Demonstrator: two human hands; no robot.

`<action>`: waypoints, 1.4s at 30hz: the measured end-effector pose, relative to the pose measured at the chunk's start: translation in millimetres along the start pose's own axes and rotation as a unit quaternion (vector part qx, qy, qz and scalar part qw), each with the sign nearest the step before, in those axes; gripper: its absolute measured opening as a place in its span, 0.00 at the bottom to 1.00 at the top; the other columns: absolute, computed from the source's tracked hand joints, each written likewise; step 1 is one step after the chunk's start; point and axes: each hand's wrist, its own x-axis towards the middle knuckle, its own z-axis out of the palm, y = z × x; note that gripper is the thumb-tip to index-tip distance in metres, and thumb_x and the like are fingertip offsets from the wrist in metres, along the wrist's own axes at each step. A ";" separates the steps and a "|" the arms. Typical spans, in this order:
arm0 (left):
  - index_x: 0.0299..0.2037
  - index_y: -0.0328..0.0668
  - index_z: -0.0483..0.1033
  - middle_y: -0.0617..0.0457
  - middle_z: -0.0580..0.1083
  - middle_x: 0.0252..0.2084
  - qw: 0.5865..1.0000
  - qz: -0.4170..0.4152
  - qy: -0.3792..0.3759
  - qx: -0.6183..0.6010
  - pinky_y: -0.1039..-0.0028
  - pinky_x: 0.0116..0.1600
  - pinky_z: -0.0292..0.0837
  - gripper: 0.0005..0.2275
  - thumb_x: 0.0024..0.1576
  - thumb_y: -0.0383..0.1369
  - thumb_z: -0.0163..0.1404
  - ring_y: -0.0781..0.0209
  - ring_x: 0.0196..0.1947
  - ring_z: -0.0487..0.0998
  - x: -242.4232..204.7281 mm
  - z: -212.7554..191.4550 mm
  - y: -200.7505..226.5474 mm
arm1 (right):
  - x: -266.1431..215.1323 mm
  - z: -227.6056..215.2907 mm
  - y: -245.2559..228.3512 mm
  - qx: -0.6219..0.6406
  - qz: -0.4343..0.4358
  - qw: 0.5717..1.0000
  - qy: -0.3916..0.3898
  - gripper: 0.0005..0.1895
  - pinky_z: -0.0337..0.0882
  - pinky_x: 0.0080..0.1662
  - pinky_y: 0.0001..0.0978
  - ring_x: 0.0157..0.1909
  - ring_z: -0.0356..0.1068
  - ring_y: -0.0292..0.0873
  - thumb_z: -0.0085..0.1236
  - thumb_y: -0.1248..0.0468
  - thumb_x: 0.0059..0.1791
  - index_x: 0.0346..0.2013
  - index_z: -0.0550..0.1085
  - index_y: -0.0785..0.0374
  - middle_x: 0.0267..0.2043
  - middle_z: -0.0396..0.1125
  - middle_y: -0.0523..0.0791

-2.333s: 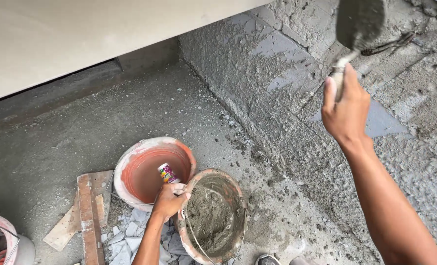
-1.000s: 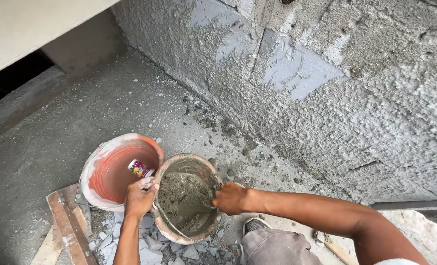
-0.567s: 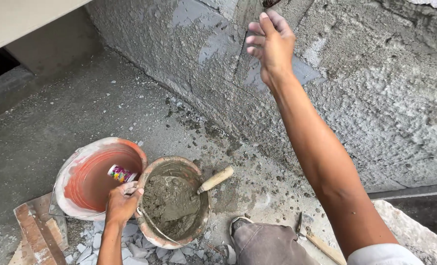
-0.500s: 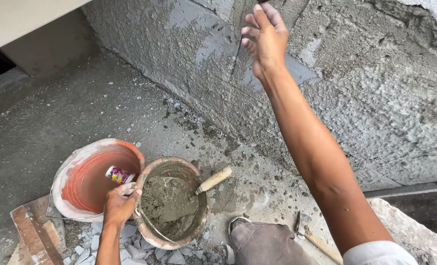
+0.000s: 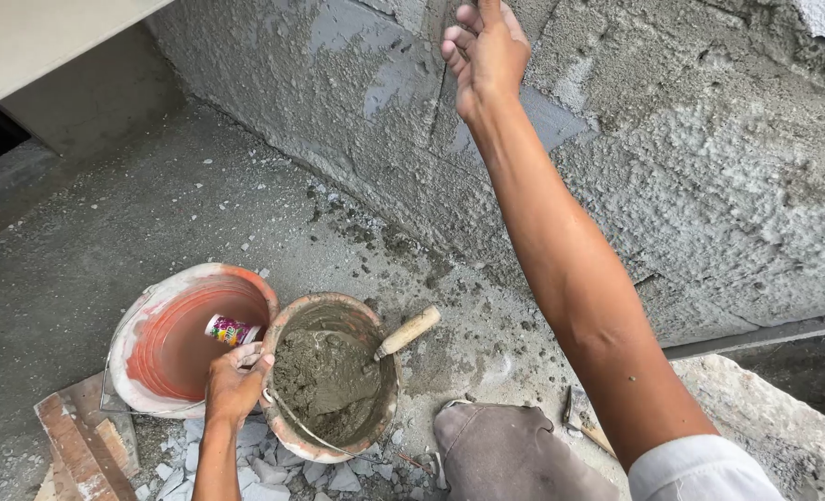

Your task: The person applies mortar to a wall using a trowel, then mixes more mortar in a bucket before throwing it onto the wall surface.

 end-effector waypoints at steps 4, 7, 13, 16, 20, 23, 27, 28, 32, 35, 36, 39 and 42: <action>0.53 0.32 0.81 0.43 0.82 0.36 1.000 -0.009 -0.005 -0.011 0.70 0.27 0.72 0.15 0.56 0.27 0.59 0.61 0.25 0.75 2.5 2.3 -7.8 | -19.7 -17.7 -12.3 -0.141 -0.069 0.987 0.025 0.16 0.69 0.21 0.28 0.20 0.71 0.39 0.59 0.54 0.52 0.41 0.76 0.67 0.26 0.70 0.45; 0.53 0.31 0.78 0.48 0.81 0.39 1.000 -0.020 -0.013 -0.019 0.67 0.23 0.75 0.16 0.55 0.27 0.57 0.63 0.26 0.78 -3.2 -1.3 9.4 | -24.6 -27.7 -33.9 -0.302 -0.141 0.943 0.020 0.19 0.65 0.16 0.28 0.14 0.68 0.36 0.57 0.53 0.55 0.34 0.78 0.69 0.23 0.70 0.45; 0.52 0.28 0.79 0.45 0.81 0.39 0.999 -0.006 -0.019 -0.025 0.68 0.26 0.72 0.15 0.56 0.26 0.58 0.62 0.26 0.75 11.0 3.2 -17.4 | -36.9 -20.0 -61.7 -0.432 -0.124 0.893 0.029 0.22 0.62 0.13 0.28 0.11 0.67 0.35 0.62 0.54 0.53 0.24 0.77 0.71 0.16 0.70 0.47; 0.53 0.30 0.80 0.45 0.82 0.38 1.000 -0.004 -0.006 -0.011 0.71 0.28 0.72 0.16 0.55 0.27 0.59 0.62 0.26 0.76 13.8 3.2 -18.4 | -42.5 -9.4 -59.2 -0.468 -0.113 0.874 0.063 0.26 0.62 0.13 0.27 0.10 0.67 0.35 0.62 0.51 0.53 0.19 0.76 0.69 0.13 0.68 0.45; 0.51 0.29 0.80 0.47 0.82 0.38 0.997 0.003 -0.023 -0.067 0.71 0.29 0.76 0.14 0.56 0.27 0.56 0.65 0.28 0.78 8.0 5.0 -10.4 | -28.5 -9.2 -43.3 -0.434 -0.120 0.891 0.068 0.27 0.59 0.12 0.28 0.09 0.65 0.36 0.63 0.51 0.52 0.16 0.74 0.69 0.11 0.66 0.45; 0.53 0.33 0.79 0.46 0.81 0.39 1.000 -0.013 0.001 -0.004 0.64 0.27 0.76 0.15 0.57 0.28 0.57 0.60 0.27 0.78 2.1 6.8 -3.7 | -38.3 -9.4 -44.0 -0.413 -0.107 0.899 0.103 0.26 0.61 0.11 0.28 0.09 0.66 0.36 0.64 0.50 0.50 0.15 0.75 0.67 0.11 0.68 0.44; 0.52 0.34 0.80 0.45 0.82 0.41 0.994 0.043 0.033 0.100 0.65 0.36 0.77 0.14 0.57 0.31 0.58 0.57 0.31 0.82 6.7 11.8 -17.4 | -77.2 -25.1 -57.0 -0.499 -0.105 0.861 -0.004 0.30 0.56 0.16 0.26 0.11 0.61 0.34 0.63 0.47 0.52 0.15 0.74 0.66 0.12 0.64 0.42; 0.51 0.35 0.81 0.44 0.82 0.40 0.989 0.079 0.045 0.113 0.65 0.40 0.77 0.14 0.56 0.32 0.58 0.55 0.32 0.83 9.7 8.5 -20.3 | -88.8 -27.9 -58.7 -0.568 -0.133 0.805 -0.107 0.29 0.57 0.20 0.26 0.14 0.59 0.31 0.62 0.47 0.54 0.17 0.76 0.64 0.13 0.64 0.41; 0.49 0.35 0.82 0.41 0.82 0.38 0.988 0.082 0.045 0.126 0.63 0.46 0.76 0.14 0.55 0.32 0.59 0.52 0.35 0.83 6.8 11.8 -8.6 | -221.0 -94.9 -47.5 -0.664 0.023 0.672 -0.327 0.21 0.63 0.27 0.28 0.21 0.62 0.31 0.62 0.48 0.52 0.26 0.79 0.62 0.20 0.70 0.42; 0.48 0.36 0.80 0.44 0.82 0.39 0.998 -0.039 0.030 0.029 0.57 0.40 0.79 0.12 0.57 0.31 0.55 0.48 0.35 0.83 4.7 20.0 -16.5 | -300.8 -204.2 -42.3 -0.598 0.359 0.541 -0.471 0.28 0.75 0.49 0.38 0.50 0.75 0.43 0.59 0.47 0.47 0.57 0.73 0.58 0.56 0.71 0.49; 0.45 0.39 0.81 0.43 0.81 0.41 0.989 0.061 0.083 0.103 0.57 0.44 0.77 0.12 0.54 0.34 0.58 0.45 0.40 0.82 14.7 24.6 -36.2 | -316.4 -244.8 -45.3 -0.563 0.435 0.601 -0.364 0.23 0.75 0.47 0.37 0.48 0.74 0.43 0.57 0.53 0.49 0.54 0.77 0.64 0.52 0.72 0.50; 0.43 0.43 0.82 0.43 0.79 0.43 0.968 0.116 0.137 0.175 0.57 0.50 0.73 0.12 0.51 0.37 0.62 0.42 0.45 0.80 15.2 18.0 -42.8 | -318.7 -287.1 -37.0 -0.560 0.453 0.622 -0.307 0.16 0.77 0.43 0.36 0.43 0.75 0.46 0.55 0.61 0.52 0.48 0.83 0.67 0.43 0.78 0.50; 0.44 0.45 0.82 0.46 0.80 0.43 0.976 0.101 0.108 0.159 0.59 0.52 0.73 0.12 0.51 0.35 0.62 0.45 0.47 0.80 15.9 19.0 -29.2 | -315.1 -219.9 -10.2 -0.652 0.116 0.619 -0.422 0.12 0.73 0.44 0.39 0.43 0.72 0.48 0.54 0.67 0.52 0.47 0.81 0.62 0.44 0.77 0.48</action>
